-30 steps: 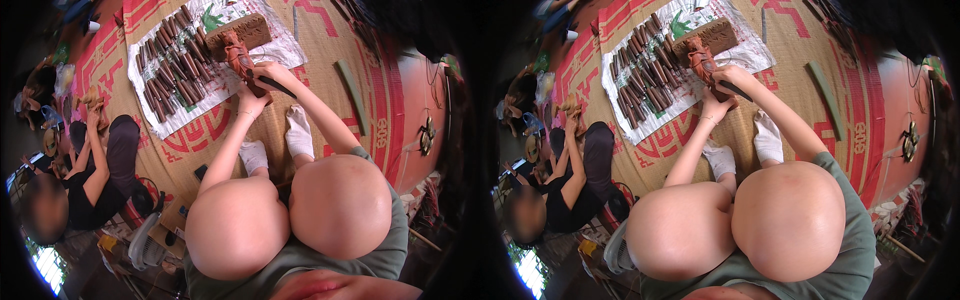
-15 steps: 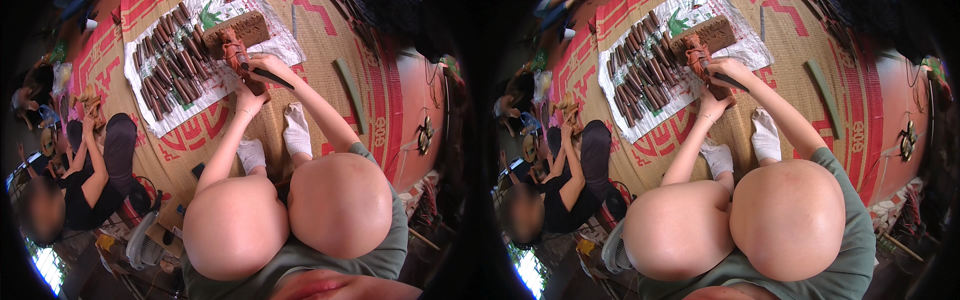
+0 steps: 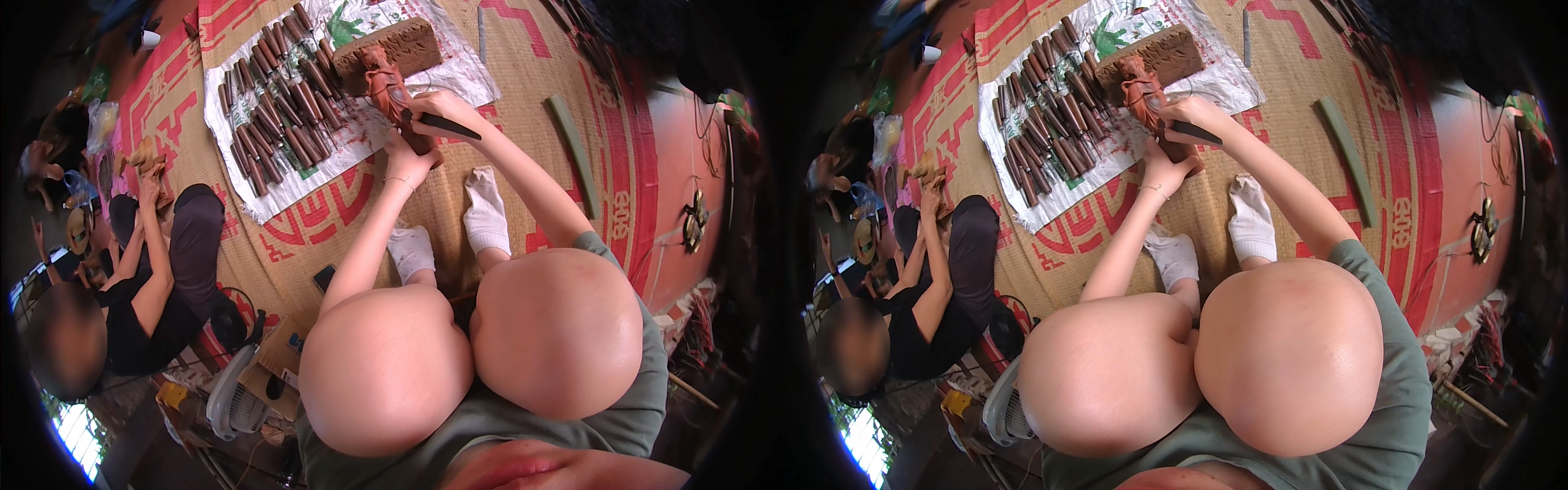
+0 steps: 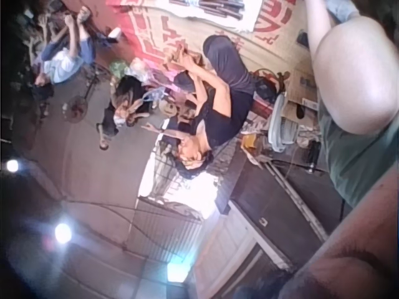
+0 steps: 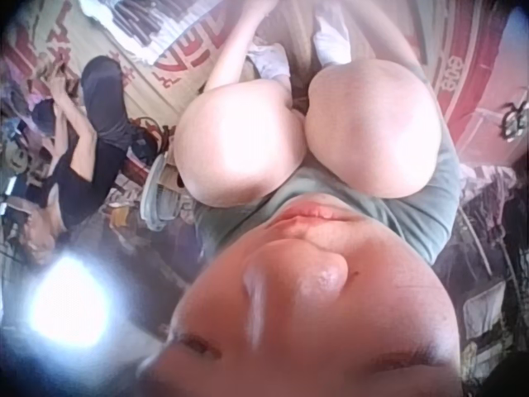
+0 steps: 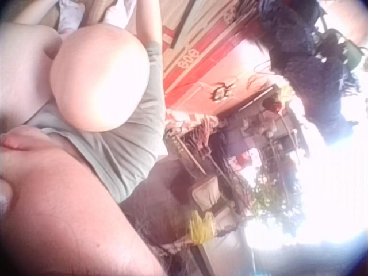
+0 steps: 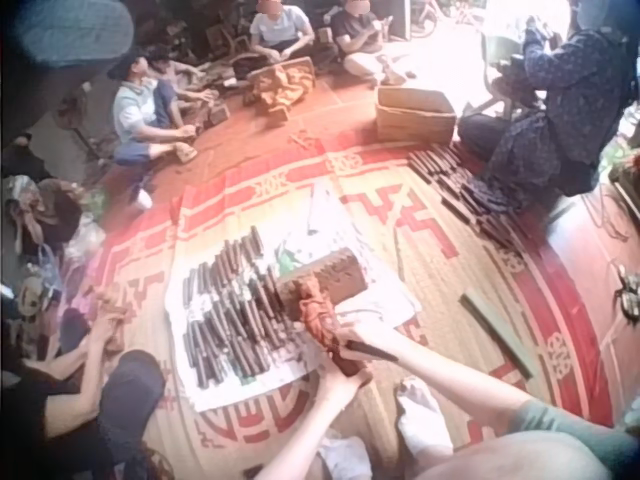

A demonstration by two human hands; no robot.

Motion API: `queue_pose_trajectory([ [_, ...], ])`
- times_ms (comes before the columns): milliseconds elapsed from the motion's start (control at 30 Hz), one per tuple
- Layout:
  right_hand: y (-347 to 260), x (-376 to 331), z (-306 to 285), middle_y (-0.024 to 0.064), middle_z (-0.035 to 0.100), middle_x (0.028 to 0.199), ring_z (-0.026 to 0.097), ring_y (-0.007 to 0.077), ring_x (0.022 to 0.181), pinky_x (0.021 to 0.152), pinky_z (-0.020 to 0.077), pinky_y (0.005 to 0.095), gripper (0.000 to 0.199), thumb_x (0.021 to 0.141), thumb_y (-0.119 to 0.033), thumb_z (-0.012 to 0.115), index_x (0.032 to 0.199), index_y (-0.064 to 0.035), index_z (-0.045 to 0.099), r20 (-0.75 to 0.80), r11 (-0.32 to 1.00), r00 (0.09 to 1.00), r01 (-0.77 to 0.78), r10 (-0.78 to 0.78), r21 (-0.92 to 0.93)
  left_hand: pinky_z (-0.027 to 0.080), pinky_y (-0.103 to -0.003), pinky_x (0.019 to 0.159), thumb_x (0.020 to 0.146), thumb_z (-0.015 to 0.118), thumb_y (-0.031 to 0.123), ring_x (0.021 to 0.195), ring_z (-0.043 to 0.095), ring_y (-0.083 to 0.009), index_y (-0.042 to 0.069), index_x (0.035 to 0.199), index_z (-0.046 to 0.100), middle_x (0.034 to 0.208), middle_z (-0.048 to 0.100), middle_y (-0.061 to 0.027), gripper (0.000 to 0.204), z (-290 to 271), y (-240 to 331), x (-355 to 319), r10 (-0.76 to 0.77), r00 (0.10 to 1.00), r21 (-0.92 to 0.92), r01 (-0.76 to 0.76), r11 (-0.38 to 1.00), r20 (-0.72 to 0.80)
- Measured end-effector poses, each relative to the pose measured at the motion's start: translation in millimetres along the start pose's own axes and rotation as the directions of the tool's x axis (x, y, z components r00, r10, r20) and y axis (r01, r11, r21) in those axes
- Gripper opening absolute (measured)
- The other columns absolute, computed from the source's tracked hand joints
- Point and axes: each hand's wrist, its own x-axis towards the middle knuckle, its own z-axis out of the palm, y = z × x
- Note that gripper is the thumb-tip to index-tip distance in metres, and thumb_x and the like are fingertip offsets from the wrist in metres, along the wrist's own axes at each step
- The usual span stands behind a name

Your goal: The person carves a small wooden figurine using a chisel while seated on a mat. They hold the figurine in one hand and use the chisel to shape details, occasionally rotating the piece to access different sides.

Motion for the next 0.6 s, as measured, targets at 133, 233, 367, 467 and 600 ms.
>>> queue_pose_trajectory([
  [133, -2.5, 4.0, -3.6, 0.0128, 0.057, 0.066, 0.058, 0.0330, 0.063, 0.060, 0.0467, 0.0406, 0.018, 0.070, -0.018, 0.061, 0.069, -0.0028, 0.052, -0.025, 1.000, 1.000, -0.003, 0.004, 0.030, 0.045, -0.042, 0.091, 0.063, 0.079, 0.030, 0.108, 0.052, -0.0394, -0.008, 0.123, 0.020, 0.118, 0.043, -0.0316, 0.092, 1.6, 1.7, -0.5, 0.009, 1.000, 0.029, -0.009, 1.000, -0.001],
  [233, -1.3, 9.8, 1.1, 0.0126, 0.056, 0.067, 0.058, 0.0329, 0.063, 0.060, 0.0469, 0.0404, 0.017, 0.070, -0.018, 0.061, 0.069, -0.0030, 0.052, -0.077, 0.996, 0.994, 0.077, -0.081, -0.044, 0.045, -0.042, 0.090, 0.063, 0.080, 0.031, 0.107, 0.052, -0.0393, -0.008, 0.122, 0.020, 0.119, 0.042, -0.0323, 0.093, 1.1, -1.6, -0.7, 0.047, 0.999, -0.001, -0.047, 0.999, -0.015],
  [367, -8.6, 2.4, 3.3, 0.0124, 0.055, 0.068, 0.058, 0.0330, 0.064, 0.061, 0.0470, 0.0400, 0.017, 0.070, -0.017, 0.061, 0.069, -0.0023, 0.052, 0.014, 1.000, 1.000, 0.016, -0.016, -0.014, 0.045, -0.043, 0.090, 0.063, 0.080, 0.032, 0.107, 0.052, -0.0398, -0.008, 0.122, 0.021, 0.120, 0.040, -0.0329, 0.093, 0.0, 0.8, 0.5, -0.016, 0.999, 0.002, 0.016, 1.000, 0.039],
  [467, -12.0, 4.5, -4.7, 0.0123, 0.055, 0.068, 0.058, 0.0332, 0.064, 0.061, 0.0474, 0.0403, 0.017, 0.069, -0.016, 0.061, 0.069, -0.0019, 0.051, -0.049, 0.997, 0.999, 0.018, -0.014, 0.069, 0.045, -0.042, 0.090, 0.062, 0.080, 0.031, 0.107, 0.052, -0.0400, -0.008, 0.122, 0.021, 0.120, 0.040, -0.0325, 0.093, 1.0, 1.9, -0.6, 0.008, 1.000, 0.052, -0.009, 0.999, 0.015],
  [600, -3.6, 9.3, -1.8, 0.0137, 0.058, 0.067, 0.059, 0.0340, 0.066, 0.061, 0.0477, 0.0415, 0.016, 0.070, -0.017, 0.061, 0.072, -0.0032, 0.052, -0.091, 0.998, 0.995, 0.024, -0.028, -0.050, 0.045, -0.042, 0.090, 0.062, 0.080, 0.031, 0.108, 0.051, -0.0405, -0.007, 0.123, 0.020, 0.120, 0.040, -0.0330, 0.094, 1.5, -1.2, -0.3, 0.038, 0.999, 0.018, -0.039, 0.999, 0.007],
])
